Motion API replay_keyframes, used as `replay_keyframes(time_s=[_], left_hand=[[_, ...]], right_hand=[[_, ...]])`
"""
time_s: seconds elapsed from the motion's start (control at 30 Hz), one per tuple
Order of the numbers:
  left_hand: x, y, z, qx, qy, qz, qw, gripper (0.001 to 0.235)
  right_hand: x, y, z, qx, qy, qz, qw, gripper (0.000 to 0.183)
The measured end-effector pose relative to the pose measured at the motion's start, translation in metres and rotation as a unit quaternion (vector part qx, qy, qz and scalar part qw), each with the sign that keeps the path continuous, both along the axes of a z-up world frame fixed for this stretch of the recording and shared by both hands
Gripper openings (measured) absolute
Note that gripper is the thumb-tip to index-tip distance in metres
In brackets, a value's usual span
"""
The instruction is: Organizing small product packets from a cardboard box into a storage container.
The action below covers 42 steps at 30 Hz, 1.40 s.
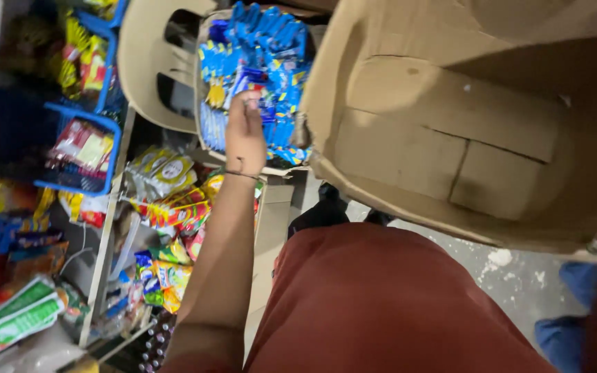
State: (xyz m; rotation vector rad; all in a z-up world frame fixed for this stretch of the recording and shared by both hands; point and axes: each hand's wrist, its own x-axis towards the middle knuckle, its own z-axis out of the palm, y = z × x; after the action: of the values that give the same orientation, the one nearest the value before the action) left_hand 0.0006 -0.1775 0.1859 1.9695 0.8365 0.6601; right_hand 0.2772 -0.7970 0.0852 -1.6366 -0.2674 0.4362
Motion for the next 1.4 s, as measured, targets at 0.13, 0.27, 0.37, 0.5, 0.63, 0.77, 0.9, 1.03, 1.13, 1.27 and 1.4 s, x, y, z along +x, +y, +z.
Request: replay_keyframes(time_s=[0.13,0.27,0.37,0.5,0.63,0.77,0.9,1.03,1.13,1.27,1.4], left_hand=[[-0.024,0.017,-0.014,0.001,-0.043,-0.013,0.999,0.044],[-0.058,0.053,-0.091,-0.032,-0.082,-0.018,0.996,0.020],[-0.076,0.074,-0.146,-0.116,0.159,0.081,0.977,0.019],[-0.079,0.097,-0.169,-0.073,0.034,-0.004,0.997,0.034],[-0.063,0.139,-0.165,0.105,0.088,-0.012,0.990,0.050],[-0.040,0.194,-0.192,0.077,0.085,-0.041,0.993,0.059],[-0.026,0.223,-0.242,-0.004,0.123,-0.074,0.990,0.060],[-0.016,0.226,-0.248,-0.107,0.214,-0.108,0.965,0.059],[-0.015,0.222,-0.244,-0.154,0.243,-0.103,0.952,0.049],[-0.027,0.217,-0.261,-0.015,0.144,-0.128,0.981,0.045],[-0.035,0.209,-0.252,-0.038,0.091,-0.136,0.986,0.050]], right_hand=[[-0.120,0.210,0.124,0.035,-0.021,0.036,0.999,0.017],[-0.180,0.302,0.133,-0.049,0.049,0.270,0.960,0.008],[-0.202,0.374,0.153,0.040,0.062,0.430,0.900,0.059],[-0.225,0.450,0.111,-0.118,0.196,0.490,0.841,0.053],[-0.244,0.534,0.043,-0.116,0.389,0.297,0.865,0.050],[-0.236,0.620,-0.046,-0.118,0.396,0.122,0.902,0.059],[-0.221,0.673,-0.121,-0.167,0.255,0.054,0.951,0.053],[-0.207,0.701,-0.146,-0.155,0.252,0.002,0.955,0.061],[-0.203,0.719,-0.134,-0.160,0.248,-0.057,0.954,0.076],[-0.205,0.735,-0.114,-0.260,0.228,-0.119,0.931,0.089],[-0.211,0.724,-0.146,-0.225,0.207,-0.139,0.942,0.076]])
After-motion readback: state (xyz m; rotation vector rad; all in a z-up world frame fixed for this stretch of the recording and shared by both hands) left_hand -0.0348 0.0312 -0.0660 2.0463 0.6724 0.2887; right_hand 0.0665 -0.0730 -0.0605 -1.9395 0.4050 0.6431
